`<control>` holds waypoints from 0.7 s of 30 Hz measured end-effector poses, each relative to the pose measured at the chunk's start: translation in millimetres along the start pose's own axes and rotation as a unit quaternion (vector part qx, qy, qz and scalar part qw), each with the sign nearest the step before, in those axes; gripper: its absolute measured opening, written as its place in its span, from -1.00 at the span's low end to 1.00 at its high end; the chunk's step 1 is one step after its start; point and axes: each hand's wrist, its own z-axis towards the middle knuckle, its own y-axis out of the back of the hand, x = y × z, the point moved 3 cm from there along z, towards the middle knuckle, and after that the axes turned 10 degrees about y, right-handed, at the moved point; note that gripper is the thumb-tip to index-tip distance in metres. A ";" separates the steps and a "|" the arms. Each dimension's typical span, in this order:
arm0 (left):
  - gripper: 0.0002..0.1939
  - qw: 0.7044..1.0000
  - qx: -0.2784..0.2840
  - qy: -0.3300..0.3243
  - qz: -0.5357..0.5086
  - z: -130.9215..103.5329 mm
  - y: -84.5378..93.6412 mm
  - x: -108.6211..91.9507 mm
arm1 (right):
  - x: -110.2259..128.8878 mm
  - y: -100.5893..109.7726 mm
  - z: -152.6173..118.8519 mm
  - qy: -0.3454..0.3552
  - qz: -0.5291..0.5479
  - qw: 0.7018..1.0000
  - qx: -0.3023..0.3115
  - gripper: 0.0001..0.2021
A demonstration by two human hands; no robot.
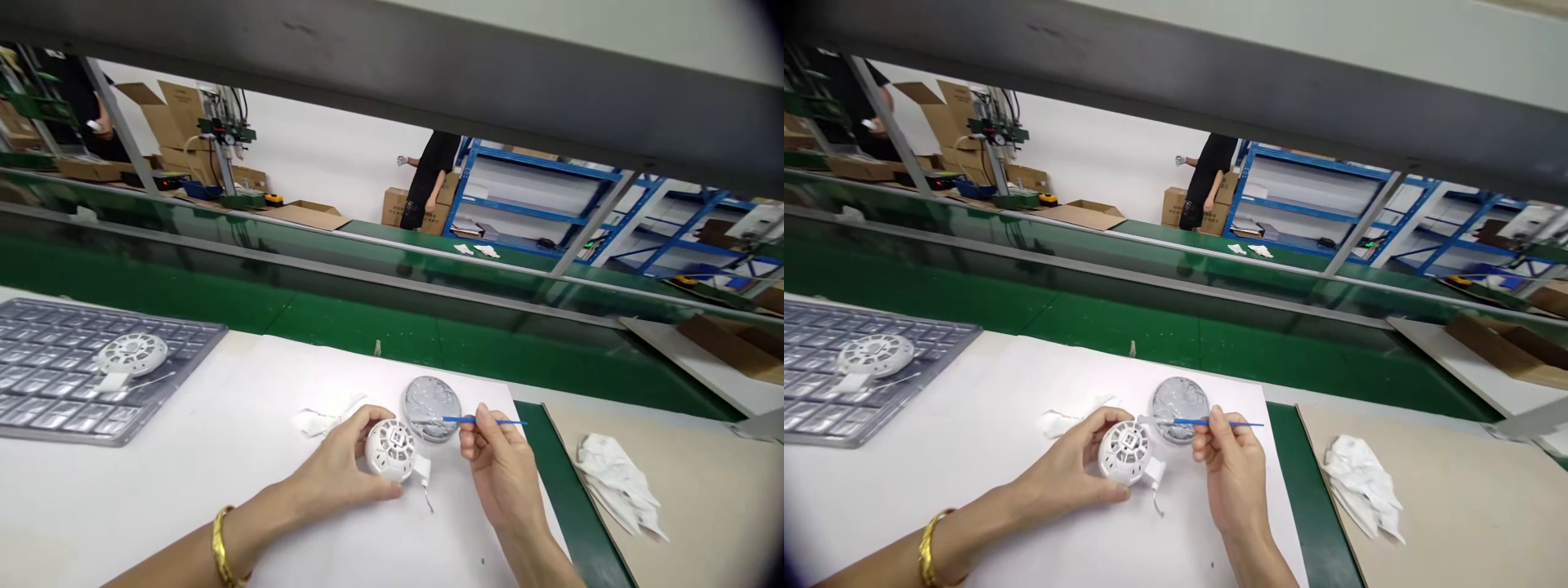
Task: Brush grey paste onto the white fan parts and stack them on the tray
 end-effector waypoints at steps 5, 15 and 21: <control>-0.44 1.000 -0.014 -0.015 0.004 -0.7 3.1 -2.4 | -2.4 -3.6 -6.5 -0.004 -0.034 0.999 0.026 -0.76; -0.46 1.000 -0.015 -0.021 0.004 -3.5 3.3 -4.9 | -2.3 -6.3 -10.1 0.014 -0.087 0.996 0.028 -0.72; -0.45 0.999 -0.023 -0.023 -0.002 -2.9 4.8 -3.7 | 0.2 -5.6 -9.2 0.038 -0.116 0.992 0.035 -0.70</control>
